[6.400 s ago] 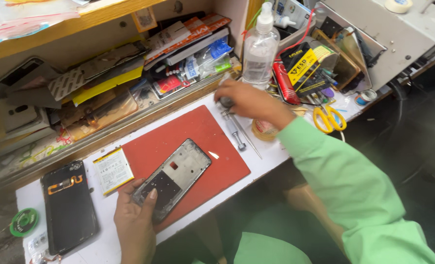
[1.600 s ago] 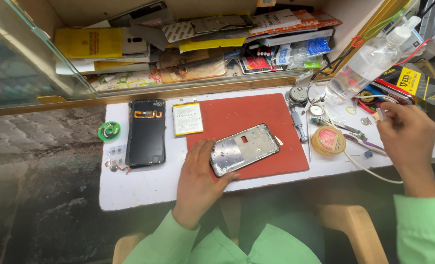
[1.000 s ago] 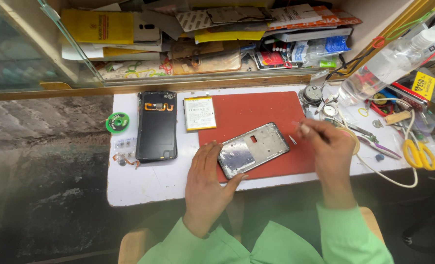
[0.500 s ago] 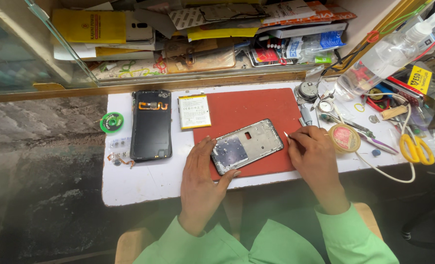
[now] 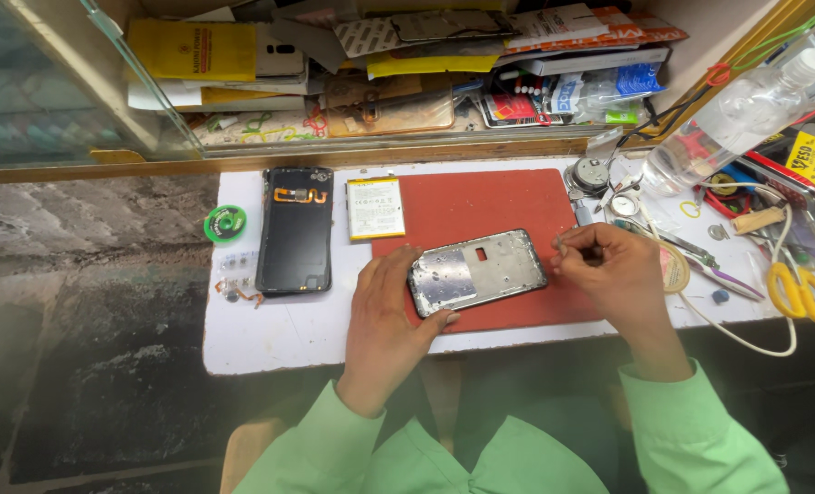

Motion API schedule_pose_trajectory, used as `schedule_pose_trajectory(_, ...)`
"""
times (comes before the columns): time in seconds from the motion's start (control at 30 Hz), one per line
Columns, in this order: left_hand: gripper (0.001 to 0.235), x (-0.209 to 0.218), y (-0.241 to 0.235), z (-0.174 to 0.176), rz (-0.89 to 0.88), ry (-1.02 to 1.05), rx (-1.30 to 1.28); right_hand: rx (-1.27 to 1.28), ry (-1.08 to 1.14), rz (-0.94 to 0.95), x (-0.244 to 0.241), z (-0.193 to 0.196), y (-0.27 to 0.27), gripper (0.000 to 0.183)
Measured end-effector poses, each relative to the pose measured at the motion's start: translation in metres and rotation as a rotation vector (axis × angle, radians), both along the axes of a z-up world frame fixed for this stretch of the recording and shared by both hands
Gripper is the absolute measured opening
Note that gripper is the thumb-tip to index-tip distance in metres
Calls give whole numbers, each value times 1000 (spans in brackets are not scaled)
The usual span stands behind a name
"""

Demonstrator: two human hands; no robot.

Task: The person cleans the back metal plate of a disassembled smartphone using a small tool and their fingers. They repeatedly scrape and wipe the surface to remove residue while the phone remains open on the workbench.

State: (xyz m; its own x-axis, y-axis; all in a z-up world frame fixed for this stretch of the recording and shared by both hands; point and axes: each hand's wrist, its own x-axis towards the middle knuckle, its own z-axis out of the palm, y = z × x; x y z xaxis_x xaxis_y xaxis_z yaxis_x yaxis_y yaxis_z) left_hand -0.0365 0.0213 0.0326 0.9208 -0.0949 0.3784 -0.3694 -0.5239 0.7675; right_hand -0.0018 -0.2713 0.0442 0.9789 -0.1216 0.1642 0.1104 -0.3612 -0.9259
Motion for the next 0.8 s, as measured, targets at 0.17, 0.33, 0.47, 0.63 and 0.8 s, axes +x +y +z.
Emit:
schedule_pose_trajectory(0.17,81,2,0,-1,-14,-50,18,309,25,18,7,-17,5,9)
schedule_pose_trajectory(0.33,79,4,2,-4,-35,-53,12,200,24,-15,19,-14,12,24)
schedule_pose_trajectory(0.47,79,5,2,-5,-29,-59,30,-136,-29,-107,22,-8,20,19)
schedule_pose_trajectory(0.63,81,6,2,-3,-28,-12,31,-364,-213,-19,23,-4,28,12)
schedule_pose_trajectory(0.8,80,6,2,-2,-32,43,-13,-429,-239,17,23,1,26,14)
